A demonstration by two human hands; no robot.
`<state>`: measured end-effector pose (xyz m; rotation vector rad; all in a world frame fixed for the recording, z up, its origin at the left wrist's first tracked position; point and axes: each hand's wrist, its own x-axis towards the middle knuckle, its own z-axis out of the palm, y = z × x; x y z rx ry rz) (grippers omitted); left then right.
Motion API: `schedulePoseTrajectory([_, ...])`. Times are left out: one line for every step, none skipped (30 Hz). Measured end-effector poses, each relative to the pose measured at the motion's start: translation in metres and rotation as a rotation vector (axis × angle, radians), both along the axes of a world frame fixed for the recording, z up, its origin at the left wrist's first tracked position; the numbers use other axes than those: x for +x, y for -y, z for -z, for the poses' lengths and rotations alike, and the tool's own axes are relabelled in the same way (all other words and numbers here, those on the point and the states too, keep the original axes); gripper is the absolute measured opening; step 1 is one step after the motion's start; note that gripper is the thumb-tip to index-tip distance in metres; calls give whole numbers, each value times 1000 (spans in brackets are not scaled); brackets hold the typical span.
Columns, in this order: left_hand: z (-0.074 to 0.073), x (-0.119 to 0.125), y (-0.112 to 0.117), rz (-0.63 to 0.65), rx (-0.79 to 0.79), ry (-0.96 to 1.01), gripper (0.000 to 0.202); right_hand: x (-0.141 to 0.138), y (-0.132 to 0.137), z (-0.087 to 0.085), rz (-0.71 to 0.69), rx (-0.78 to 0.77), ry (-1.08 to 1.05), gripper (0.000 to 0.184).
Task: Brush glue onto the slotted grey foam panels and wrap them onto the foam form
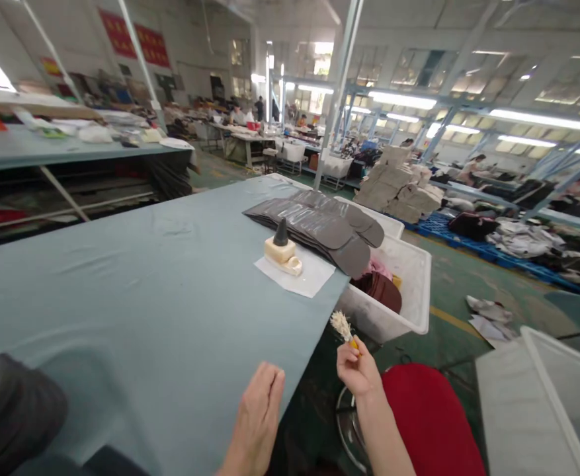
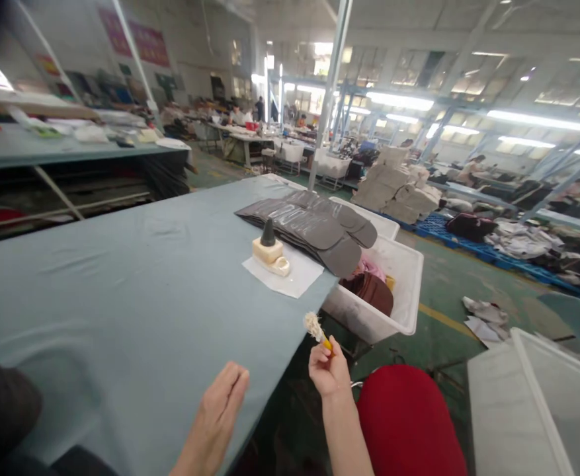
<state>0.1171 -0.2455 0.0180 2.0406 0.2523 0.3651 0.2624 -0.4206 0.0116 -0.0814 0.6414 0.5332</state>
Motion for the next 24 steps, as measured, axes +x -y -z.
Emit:
schedulePoseTrajectory([12, -3, -11, -20, 4, -44, 31, 7, -13, 1, -25, 8, 3, 21])
schedulePoseTrajectory([25, -9, -23, -55, 13, -95, 33, 12, -27, 2, -54, 8, 9, 19])
schedulePoseTrajectory([37, -17, -35, -97, 24, -155, 36, 17, -41, 5, -88, 2, 20, 18])
schedulePoseTrajectory([49, -27, -47, -145, 34, -221, 39, 20, -56, 7, -128, -8, 37, 18])
schedulePoseTrajectory([61, -40, -57, -187, 37, -283, 41, 24, -70, 10, -174, -19, 63, 18])
schedulePoseTrajectory([70, -55, -67, -223, 33, -337, 43, 27, -84, 13, -227, -29, 93, 19])
schedulePoseTrajectory([78, -72, -74, -260, 23, -383, 43, 31, -99, 16, -283, -40, 127, 19])
schedulePoseTrajectory([84, -90, -78, -298, 5, -420, 44, 35, -113, 19, -345, -54, 158, 19])
schedulePoseTrajectory([88, -109, -79, -341, -15, -454, 43, 39, -128, 22, -412, -72, 188, 19])
schedulePoseTrajectory([89, -128, -77, -393, -31, -495, 40, 42, -143, 25, -483, -92, 217, 17])
schedulePoseTrajectory([89, -147, -71, -455, -40, -550, 37, 45, -158, 27, -556, -114, 247, 15])
schedulePoseTrajectory([87, -164, -61, -524, -38, -618, 33, 47, -172, 29, -632, -136, 277, 13])
schedulePoseTrajectory([83, -179, -49, -589, -25, -700, 30, 48, -185, 29, -709, -155, 308, 12])
schedulePoseTrajectory([79, -191, -35, -656, -2, -797, 27, 49, -197, 30, -786, -173, 338, 11])
schedulePoseTrajectory([74, -200, -20, -723, 25, -902, 25, 49, -207, 29, -861, -190, 369, 11])
schedulePoseTrajectory([70, -205, -5, -786, 48, -1002, 25, 49, -216, 28, -934, -209, 402, 12])
schedulePoseTrajectory([65, -206, 9, -855, 56, -1089, 25, 50, -222, 28, -1002, -230, 440, 14])
schedulePoseTrajectory([61, -204, 22, -931, 44, -1149, 27, 50, -228, 27, -1064, -254, 481, 16])
schedulePoseTrajectory([58, -199, 32, -1009, 12, -1176, 30, 51, -231, 27, -1124, -280, 522, 18])
schedulePoseTrajectory([54, -190, 41, -1078, -38, -1166, 34, 53, -233, 28, -1178, -302, 560, 19])
schedulePoseTrajectory([50, -180, 47, -1127, -95, -1118, 37, 56, -234, 29, -1231, -319, 595, 21])
schedulePoseTrajectory([47, -169, 50, -1157, -141, -1045, 36, 59, -233, 31, -1279, -330, 625, 22])
schedulePoseTrajectory([43, -158, 50, -1173, -163, -965, 34, 63, -231, 34, -1320, -336, 650, 24])
schedulePoseTrajectory([40, -147, 48, -1182, -153, -895, 31, 67, -229, 38, -1357, -339, 667, 25])
